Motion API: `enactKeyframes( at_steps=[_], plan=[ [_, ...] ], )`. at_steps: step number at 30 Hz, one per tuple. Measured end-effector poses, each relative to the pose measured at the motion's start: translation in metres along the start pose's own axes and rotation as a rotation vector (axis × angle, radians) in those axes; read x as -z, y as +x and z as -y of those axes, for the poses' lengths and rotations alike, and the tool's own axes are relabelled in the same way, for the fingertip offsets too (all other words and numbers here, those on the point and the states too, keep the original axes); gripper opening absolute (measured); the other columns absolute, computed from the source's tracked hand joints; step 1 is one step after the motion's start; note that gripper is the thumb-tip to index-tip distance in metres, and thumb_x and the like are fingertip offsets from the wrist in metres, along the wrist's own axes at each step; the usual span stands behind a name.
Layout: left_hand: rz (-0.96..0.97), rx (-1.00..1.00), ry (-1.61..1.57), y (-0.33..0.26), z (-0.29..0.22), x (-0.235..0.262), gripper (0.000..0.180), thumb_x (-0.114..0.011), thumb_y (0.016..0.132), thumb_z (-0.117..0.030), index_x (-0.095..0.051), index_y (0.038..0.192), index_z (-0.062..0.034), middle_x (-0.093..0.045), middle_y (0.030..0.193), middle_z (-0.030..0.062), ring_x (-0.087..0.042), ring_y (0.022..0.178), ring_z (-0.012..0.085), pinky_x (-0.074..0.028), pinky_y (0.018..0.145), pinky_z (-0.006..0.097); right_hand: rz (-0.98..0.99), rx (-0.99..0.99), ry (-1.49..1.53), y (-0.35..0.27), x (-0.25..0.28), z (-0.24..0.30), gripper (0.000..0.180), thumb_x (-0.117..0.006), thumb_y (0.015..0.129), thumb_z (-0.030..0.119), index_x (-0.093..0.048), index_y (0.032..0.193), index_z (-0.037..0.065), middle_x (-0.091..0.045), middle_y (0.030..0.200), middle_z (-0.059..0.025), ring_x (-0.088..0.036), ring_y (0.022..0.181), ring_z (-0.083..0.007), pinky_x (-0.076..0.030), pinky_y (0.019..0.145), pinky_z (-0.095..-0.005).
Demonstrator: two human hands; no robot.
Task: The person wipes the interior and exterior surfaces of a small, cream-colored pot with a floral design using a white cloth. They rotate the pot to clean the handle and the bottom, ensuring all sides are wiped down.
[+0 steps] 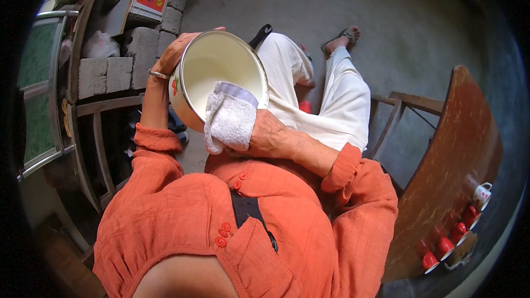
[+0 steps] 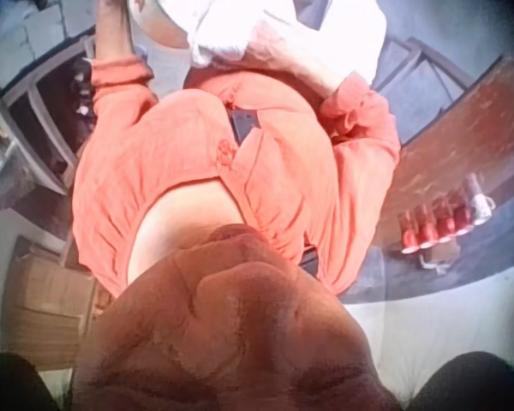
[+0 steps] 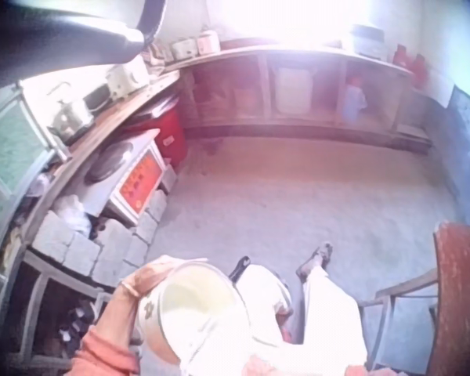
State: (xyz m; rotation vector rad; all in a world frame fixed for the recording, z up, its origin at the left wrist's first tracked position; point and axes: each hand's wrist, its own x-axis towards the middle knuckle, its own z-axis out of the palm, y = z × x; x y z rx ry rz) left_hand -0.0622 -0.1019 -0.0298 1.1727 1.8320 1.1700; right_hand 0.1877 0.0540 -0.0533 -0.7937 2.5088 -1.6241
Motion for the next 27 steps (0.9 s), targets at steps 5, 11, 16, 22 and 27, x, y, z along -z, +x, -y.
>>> enactKeyframes(
  at_steps=[5, 11, 16, 22, 27],
  plan=[
    [0.024, -0.02, -0.065, -0.001, 0.003, 0.0, 0.04, -0.03, 0.101, -0.018, -0.057, 0.119, 0.0072, -0.059, 0.125, 0.0182, -0.059, 0.109, 0.0251, -0.044, 0.096, 0.032, 0.011, 0.083, -0.035, -0.006, 0.009, -0.019, 0.03, -0.067, 0.076, 0.021, -0.062, 0.106, 0.019, -0.059, 0.111, -0.0102, -0.054, 0.109, -0.0332, -0.041, 0.098, -0.0422],
    [0.055, -0.395, 0.293, 0.008, -0.008, 0.006, 0.031, -0.042, 0.096, -0.012, -0.057, 0.116, 0.007, -0.062, 0.119, 0.0173, -0.061, 0.106, 0.0286, -0.047, 0.092, 0.033, 0.071, 0.338, -0.361, -0.018, 0.041, -0.065, 0.032, -0.061, 0.081, 0.024, -0.059, 0.111, 0.014, -0.058, 0.121, -0.0029, -0.05, 0.12, -0.0206, -0.03, 0.111, -0.0408],
    [0.053, -0.243, 0.273, 0.006, 0.023, 0.013, 0.031, -0.047, 0.094, -0.013, -0.057, 0.117, 0.0057, -0.063, 0.118, 0.0158, -0.059, 0.108, 0.028, -0.045, 0.094, 0.031, 0.144, 0.328, -0.522, -0.008, 0.048, -0.086, 0.038, -0.055, 0.084, 0.022, -0.054, 0.121, 0.014, -0.054, 0.127, -0.0012, -0.039, 0.132, -0.0168, -0.02, 0.117, -0.0401],
    [0.122, 0.169, -0.422, 0.021, -0.025, -0.006, 0.041, -0.042, 0.1, -0.022, -0.052, 0.128, 0.0066, -0.062, 0.12, 0.0112, -0.055, 0.107, 0.014, -0.043, 0.095, 0.026, 0.222, 0.214, -0.897, 0.032, 0.087, -0.071, 0.026, -0.059, 0.074, 0.016, -0.066, 0.097, 0.01, -0.062, 0.113, 0.0, -0.043, 0.126, -0.0202, -0.022, 0.115, -0.0406],
    [0.134, 0.233, -0.286, 0.019, -0.028, -0.006, 0.042, -0.039, 0.101, -0.022, -0.053, 0.127, 0.0072, -0.062, 0.118, 0.0104, -0.055, 0.104, 0.0118, -0.043, 0.094, 0.024, -0.282, 0.535, -0.987, 0.075, 0.072, -0.048, 0.027, -0.056, 0.073, 0.019, -0.067, 0.099, 0.016, -0.06, 0.115, -0.0016, -0.042, 0.127, -0.0229, -0.029, 0.113, -0.0395]
  ],
)
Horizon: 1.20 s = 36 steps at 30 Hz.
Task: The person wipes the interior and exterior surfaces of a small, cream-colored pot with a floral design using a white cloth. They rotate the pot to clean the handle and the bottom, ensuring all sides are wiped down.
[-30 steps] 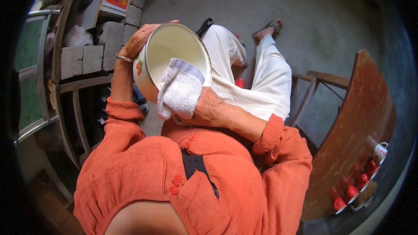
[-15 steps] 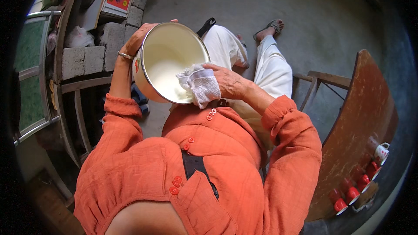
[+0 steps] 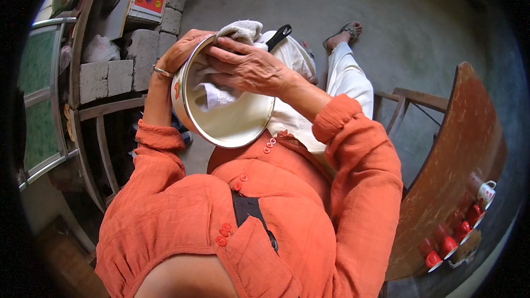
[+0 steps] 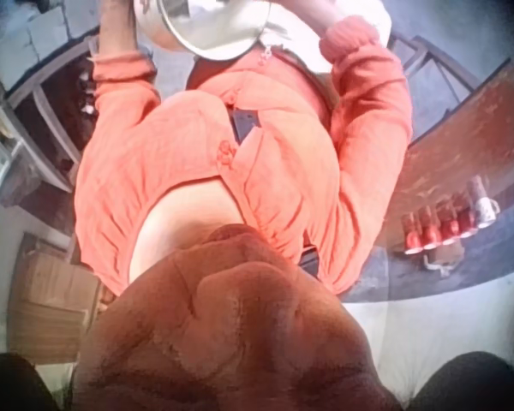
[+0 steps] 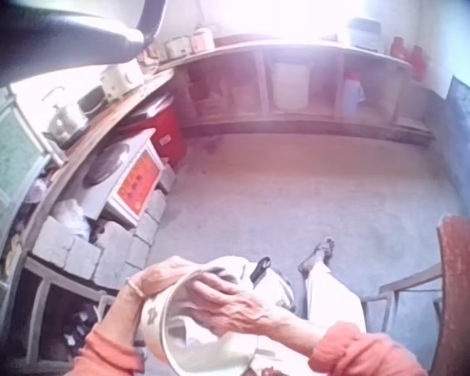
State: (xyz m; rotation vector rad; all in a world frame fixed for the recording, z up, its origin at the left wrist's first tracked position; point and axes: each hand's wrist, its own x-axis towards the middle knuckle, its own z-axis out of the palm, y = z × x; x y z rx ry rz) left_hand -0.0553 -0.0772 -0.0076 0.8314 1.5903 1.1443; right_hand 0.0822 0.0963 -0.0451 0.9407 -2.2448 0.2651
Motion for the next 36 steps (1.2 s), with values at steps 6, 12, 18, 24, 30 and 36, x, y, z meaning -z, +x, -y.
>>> enactKeyframes(
  at_steps=[6, 12, 18, 24, 30, 36],
  plan=[
    [-0.007, -0.114, -0.019, 0.003, 0.004, 0.0, 0.043, -0.04, 0.101, -0.026, -0.055, 0.124, 0.0075, -0.061, 0.12, 0.0129, -0.057, 0.105, 0.0144, -0.043, 0.094, 0.026, 0.419, -0.281, -0.073, -0.017, -0.032, 0.037, 0.034, -0.054, 0.076, 0.018, -0.067, 0.105, 0.006, -0.055, 0.125, -0.0067, -0.038, 0.129, -0.024, -0.022, 0.114, -0.0406],
    [0.027, -0.077, -0.141, -0.004, 0.002, -0.008, 0.044, -0.039, 0.101, -0.024, -0.049, 0.131, 0.0067, -0.059, 0.126, 0.0128, -0.054, 0.109, 0.0133, -0.042, 0.097, 0.026, 0.744, -0.652, 0.634, -0.001, -0.001, 0.066, 0.026, -0.061, 0.058, 0.015, -0.07, 0.079, 0.002, -0.066, 0.082, -0.0184, -0.062, 0.082, -0.0304, -0.046, 0.077, -0.0387],
    [0.076, -0.073, -0.008, 0.002, -0.015, -0.02, 0.045, -0.04, 0.1, -0.025, -0.049, 0.132, 0.0052, -0.06, 0.124, 0.0133, -0.055, 0.111, 0.0151, -0.042, 0.097, 0.027, 0.411, -0.833, 1.522, 0.023, 0.027, 0.08, 0.027, -0.054, 0.065, 0.006, -0.062, 0.09, -0.002, -0.063, 0.077, -0.0195, -0.06, 0.074, -0.0374, -0.047, 0.069, -0.0429],
    [0.092, -0.009, 0.139, 0.01, -0.024, -0.025, 0.043, -0.038, 0.1, -0.022, -0.049, 0.132, 0.004, -0.062, 0.121, 0.0126, -0.054, 0.108, 0.0138, -0.04, 0.098, 0.026, -0.174, -0.485, 0.418, 0.009, -0.028, 0.069, 0.025, -0.065, 0.066, 0.015, -0.066, 0.084, -0.002, -0.058, 0.106, -0.0211, -0.052, 0.107, -0.0371, -0.043, 0.088, -0.0475],
    [-0.046, 0.01, 0.259, 0.011, -0.032, -0.035, 0.039, -0.044, 0.098, -0.029, -0.057, 0.128, -0.0076, -0.065, 0.08, 0.0073, -0.049, 0.072, 0.0078, -0.047, 0.068, 0.026, 0.615, -0.601, 0.153, -0.02, -0.029, 0.074, 0.02, -0.06, 0.071, 0.022, -0.072, 0.074, 0.006, -0.063, 0.103, -0.0171, -0.049, 0.115, -0.0324, -0.033, 0.101, -0.0469],
    [-0.03, 0.045, 0.249, 0.01, -0.047, -0.044, 0.044, -0.047, 0.097, -0.035, -0.059, 0.122, -0.0008, -0.069, 0.101, 0.0189, -0.059, 0.081, 0.0133, -0.049, 0.075, 0.031, 0.173, -0.667, 1.004, -0.005, 0.009, 0.078, 0.023, -0.064, 0.073, 0.013, -0.065, 0.091, -0.002, -0.067, 0.088, -0.0158, -0.062, 0.089, -0.0307, -0.048, 0.078, -0.0406]
  ],
)
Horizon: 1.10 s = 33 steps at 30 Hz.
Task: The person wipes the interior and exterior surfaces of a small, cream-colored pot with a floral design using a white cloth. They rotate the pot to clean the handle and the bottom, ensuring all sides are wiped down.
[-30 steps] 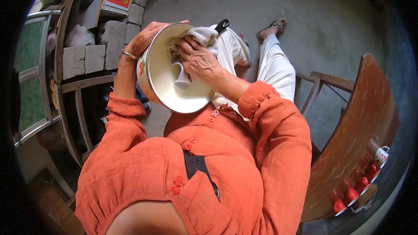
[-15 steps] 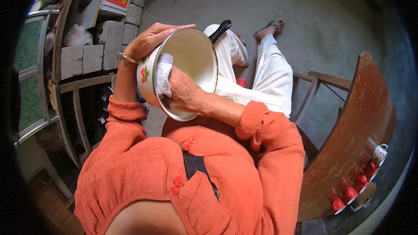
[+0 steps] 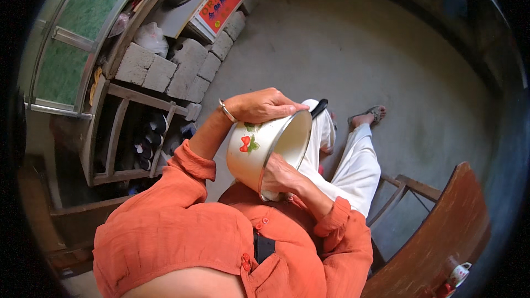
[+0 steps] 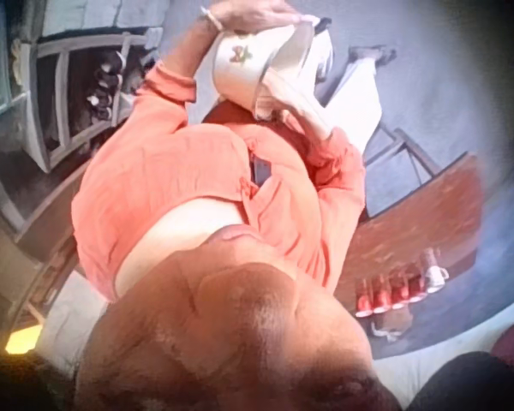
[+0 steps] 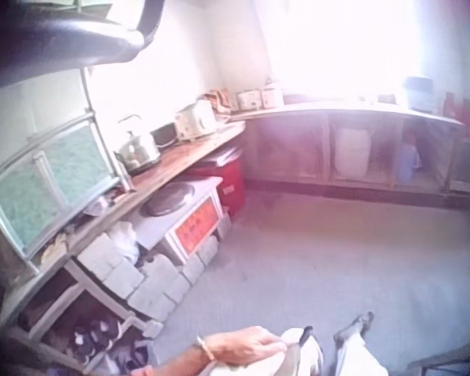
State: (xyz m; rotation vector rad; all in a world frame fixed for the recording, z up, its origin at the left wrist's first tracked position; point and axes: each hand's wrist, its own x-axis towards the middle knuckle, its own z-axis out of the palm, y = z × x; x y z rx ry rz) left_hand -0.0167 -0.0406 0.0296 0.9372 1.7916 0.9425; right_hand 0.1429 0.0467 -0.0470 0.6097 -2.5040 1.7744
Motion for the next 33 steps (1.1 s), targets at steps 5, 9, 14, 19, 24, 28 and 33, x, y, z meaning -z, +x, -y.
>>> enactKeyframes(
  at_steps=[5, 9, 14, 19, 24, 28, 33],
  plan=[
    [0.006, 0.012, 0.045, 0.002, 0.003, 0.0, 0.041, -0.044, 0.098, -0.031, -0.056, 0.128, -0.0063, -0.067, 0.081, 0.0115, -0.051, 0.071, 0.0108, -0.046, 0.066, 0.03, -0.256, -0.161, 0.143, 0.016, 0.01, -0.001, 0.03, -0.063, 0.086, 0.023, -0.06, 0.104, -0.002, -0.065, 0.09, -0.0074, -0.062, 0.078, -0.0146, -0.051, 0.071, -0.0315],
    [0.025, 0.023, 0.18, 0.017, -0.003, -0.002, 0.04, -0.044, 0.098, -0.032, -0.058, 0.125, -0.0063, -0.067, 0.082, 0.0182, -0.053, 0.068, 0.0154, -0.046, 0.065, 0.033, -0.516, -0.271, 0.195, 0.001, -0.028, -0.094, 0.028, -0.064, 0.075, 0.012, -0.063, 0.102, 0.006, -0.064, 0.093, -0.0114, -0.062, 0.089, -0.0273, -0.049, 0.077, -0.0391],
    [-0.062, 0.011, 0.125, 0.003, 0.018, -0.007, 0.041, -0.045, 0.097, -0.034, -0.059, 0.124, -0.0066, -0.067, 0.088, 0.023, -0.056, 0.07, 0.0181, -0.047, 0.067, 0.035, 0.136, -0.167, -0.046, -0.019, -0.015, -0.058, 0.048, -0.069, 0.07, 0.019, -0.056, 0.113, 0.0, -0.06, 0.111, -0.017, -0.056, 0.105, -0.0351, -0.043, 0.092, -0.0415],
    [-0.003, -0.03, 0.148, 0.008, 0.004, -0.003, 0.041, -0.045, 0.097, -0.034, -0.059, 0.124, -0.007, -0.067, 0.09, 0.0234, -0.058, 0.071, 0.0188, -0.047, 0.068, 0.035, 0.253, -0.265, 0.259, -0.009, 0.024, 0.001, 0.059, -0.073, 0.071, 0.021, -0.05, 0.121, -0.003, -0.057, 0.115, -0.0205, -0.053, 0.111, -0.0325, -0.041, 0.097, -0.0405],
    [-0.01, -0.015, 0.166, 0.009, 0.008, -0.003, 0.041, -0.045, 0.097, -0.034, -0.06, 0.121, -0.0055, -0.065, 0.093, 0.0257, -0.06, 0.072, 0.0259, -0.047, 0.07, 0.037, -0.362, -0.58, 0.811, 0.01, 0.011, -0.035, 0.062, -0.074, 0.075, 0.023, -0.047, 0.125, -0.002, -0.057, 0.118, -0.0169, -0.052, 0.111, -0.0274, -0.04, 0.099, -0.0379],
    [-0.022, -0.072, 0.186, 0.015, 0.013, -0.002, 0.042, -0.044, 0.097, -0.037, -0.061, 0.119, -0.0054, -0.064, 0.098, 0.0256, -0.061, 0.08, 0.0367, -0.047, 0.073, 0.041, -0.275, -0.65, 0.717, -0.012, -0.002, -0.048, 0.058, -0.072, 0.078, 0.023, -0.048, 0.125, -0.001, -0.057, 0.117, -0.0141, -0.053, 0.109, -0.0249, -0.042, 0.096, -0.0368],
    [-0.008, 0.02, 0.213, 0.005, 0.0, 0.0, 0.045, -0.043, 0.097, -0.041, -0.062, 0.119, -0.0067, -0.064, 0.102, 0.0234, -0.06, 0.092, 0.0412, -0.048, 0.08, 0.042, 0.378, -0.297, 0.181, -0.034, 0.015, -0.027, 0.053, -0.07, 0.081, 0.022, -0.049, 0.125, 0.001, -0.058, 0.115, -0.0105, -0.054, 0.106, -0.0218, -0.044, 0.094, -0.0355]
  ],
)
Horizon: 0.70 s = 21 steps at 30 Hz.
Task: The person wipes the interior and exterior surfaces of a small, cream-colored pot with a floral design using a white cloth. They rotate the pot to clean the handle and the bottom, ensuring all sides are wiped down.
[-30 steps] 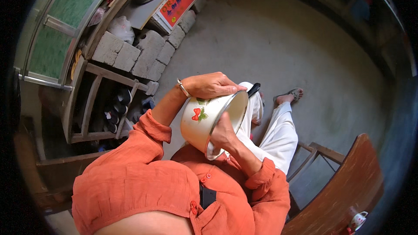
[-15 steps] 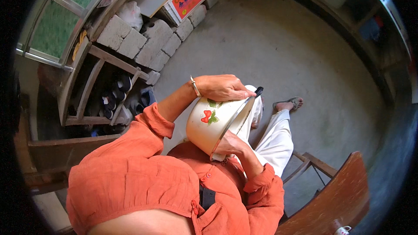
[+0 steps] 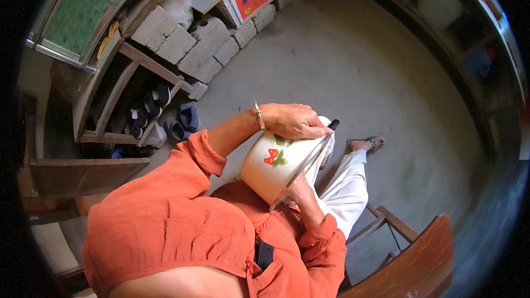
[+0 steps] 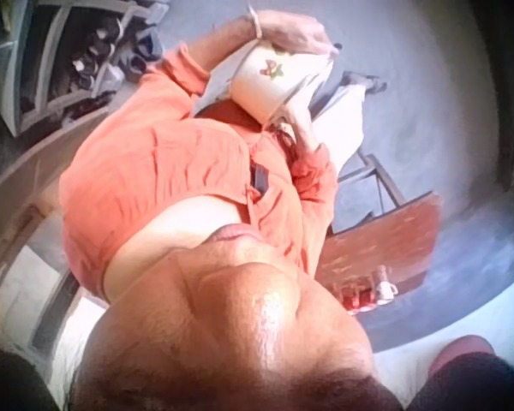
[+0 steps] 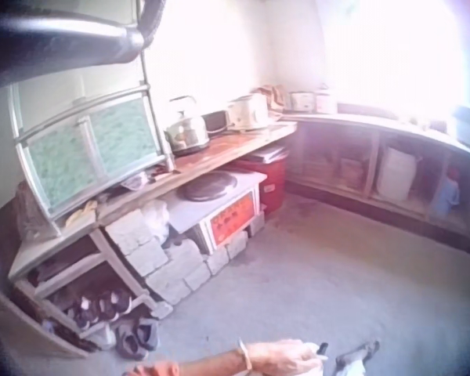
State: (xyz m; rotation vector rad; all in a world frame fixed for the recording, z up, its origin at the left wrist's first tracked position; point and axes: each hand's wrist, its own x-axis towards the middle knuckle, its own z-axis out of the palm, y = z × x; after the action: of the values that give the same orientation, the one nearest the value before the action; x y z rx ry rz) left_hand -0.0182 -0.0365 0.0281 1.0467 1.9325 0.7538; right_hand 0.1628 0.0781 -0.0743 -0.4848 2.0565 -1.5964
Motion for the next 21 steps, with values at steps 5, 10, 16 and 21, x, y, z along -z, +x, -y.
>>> enactKeyframes(
  at_steps=[5, 10, 16, 21],
  plan=[
    [0.03, -0.08, -0.019, 0.018, 0.005, -0.004, 0.045, -0.043, 0.097, -0.039, -0.061, 0.118, -0.0046, -0.064, 0.105, 0.0213, -0.06, 0.095, 0.0404, -0.047, 0.082, 0.041, -0.167, 0.075, 0.193, 0.006, 0.017, 0.017, 0.049, -0.068, 0.084, 0.022, -0.05, 0.125, 0.002, -0.059, 0.114, -0.007, -0.056, 0.103, -0.0186, -0.046, 0.091, -0.0342],
    [-0.007, -0.021, -0.031, 0.016, 0.015, -0.004, 0.044, -0.041, 0.097, -0.039, -0.063, 0.115, -0.0046, -0.064, 0.105, 0.0209, -0.059, 0.096, 0.0403, -0.047, 0.082, 0.042, -0.669, -0.24, 0.853, 0.036, 0.02, 0.012, 0.05, -0.067, 0.083, 0.019, -0.048, 0.125, 0.0, -0.059, 0.113, -0.0073, -0.056, 0.101, -0.0185, -0.046, 0.09, -0.0339],
    [0.025, 0.045, -0.02, 0.017, 0.012, 0.003, 0.046, -0.041, 0.097, -0.041, -0.064, 0.115, -0.0056, -0.063, 0.112, 0.0181, -0.058, 0.102, 0.0383, -0.047, 0.087, 0.041, -0.416, -0.262, 0.523, 0.01, -0.002, 0.0, 0.044, -0.061, 0.086, 0.022, -0.049, 0.123, 0.001, -0.059, 0.112, -0.0076, -0.057, 0.1, -0.0181, -0.048, 0.088, -0.0336],
    [0.019, 0.013, -0.057, 0.022, 0.019, 0.001, 0.046, -0.041, 0.096, -0.04, -0.064, 0.115, -0.0063, -0.061, 0.122, 0.013, -0.056, 0.112, 0.0347, -0.045, 0.094, 0.039, -0.112, -0.098, 0.136, 0.001, 0.017, 0.01, 0.04, -0.057, 0.089, 0.023, -0.051, 0.122, 0.002, -0.059, 0.112, -0.0078, -0.059, 0.099, -0.0177, -0.049, 0.086, -0.0333]
  ],
)
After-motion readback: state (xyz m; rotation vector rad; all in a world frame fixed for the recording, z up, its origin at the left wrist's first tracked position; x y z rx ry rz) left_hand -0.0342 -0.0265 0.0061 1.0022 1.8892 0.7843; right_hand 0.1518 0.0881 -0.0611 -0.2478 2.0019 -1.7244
